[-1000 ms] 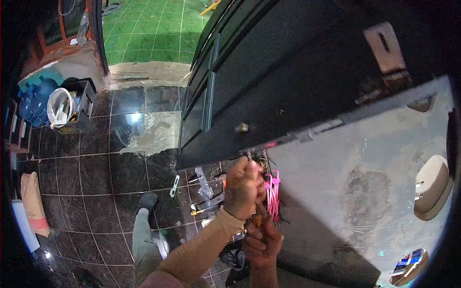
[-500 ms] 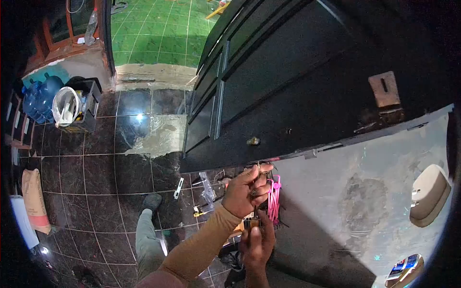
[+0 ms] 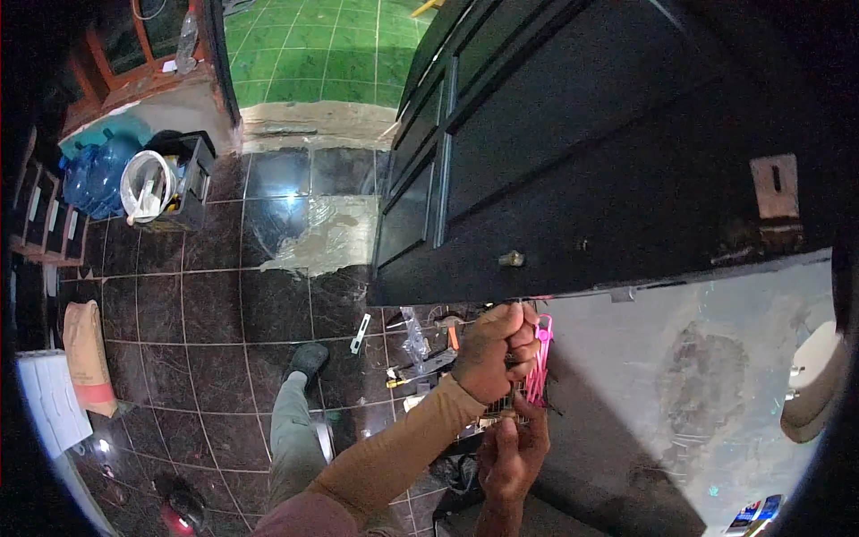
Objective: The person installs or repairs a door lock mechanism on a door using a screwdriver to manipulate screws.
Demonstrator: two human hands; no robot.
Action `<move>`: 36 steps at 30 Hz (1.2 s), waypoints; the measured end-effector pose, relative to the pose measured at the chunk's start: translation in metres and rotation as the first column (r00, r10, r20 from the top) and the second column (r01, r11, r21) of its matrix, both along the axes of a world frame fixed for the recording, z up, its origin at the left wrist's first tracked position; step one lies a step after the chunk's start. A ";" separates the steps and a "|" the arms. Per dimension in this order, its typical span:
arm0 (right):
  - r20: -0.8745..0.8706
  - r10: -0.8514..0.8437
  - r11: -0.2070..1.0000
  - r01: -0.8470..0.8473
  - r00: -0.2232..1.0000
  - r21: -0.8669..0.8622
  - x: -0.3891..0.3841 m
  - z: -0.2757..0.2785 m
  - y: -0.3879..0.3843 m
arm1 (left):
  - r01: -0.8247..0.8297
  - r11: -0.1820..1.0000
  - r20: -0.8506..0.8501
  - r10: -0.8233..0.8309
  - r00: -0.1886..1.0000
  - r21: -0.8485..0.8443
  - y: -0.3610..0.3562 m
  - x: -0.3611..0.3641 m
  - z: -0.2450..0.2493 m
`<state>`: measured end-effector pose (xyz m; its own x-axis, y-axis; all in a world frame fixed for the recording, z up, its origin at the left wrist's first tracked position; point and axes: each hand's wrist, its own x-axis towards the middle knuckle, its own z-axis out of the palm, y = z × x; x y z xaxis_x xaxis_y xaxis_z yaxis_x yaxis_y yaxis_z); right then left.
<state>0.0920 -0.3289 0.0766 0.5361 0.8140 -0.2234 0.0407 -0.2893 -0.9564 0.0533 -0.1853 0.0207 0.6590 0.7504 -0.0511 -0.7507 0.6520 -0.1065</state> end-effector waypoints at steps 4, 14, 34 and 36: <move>-0.150 -0.049 0.996 0.059 0.988 0.061 0.006 -0.011 -0.005 | 0.038 0.999 -0.112 -0.040 0.993 -0.017 0.003 0.003 0.011; -0.500 -0.102 0.994 0.107 0.860 -0.018 0.029 0.002 -0.003 | -0.015 0.998 -0.322 -0.006 0.947 -0.063 -0.003 0.019 0.022; 0.656 0.164 0.982 -0.187 0.736 -0.035 0.020 -0.022 -0.012 | -0.042 0.997 -0.343 0.063 0.937 0.070 -0.005 0.007 0.010; 0.708 0.133 0.988 -0.152 0.694 -0.036 0.023 -0.008 -0.005 | -0.061 0.998 -0.138 0.065 0.988 0.035 -0.001 0.014 0.002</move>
<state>0.1145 -0.3335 0.0688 0.4057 0.8935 0.1925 0.7454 -0.2015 -0.6354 0.0678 -0.1859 0.0232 0.5983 0.7930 -0.1151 -0.7966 0.6041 0.0216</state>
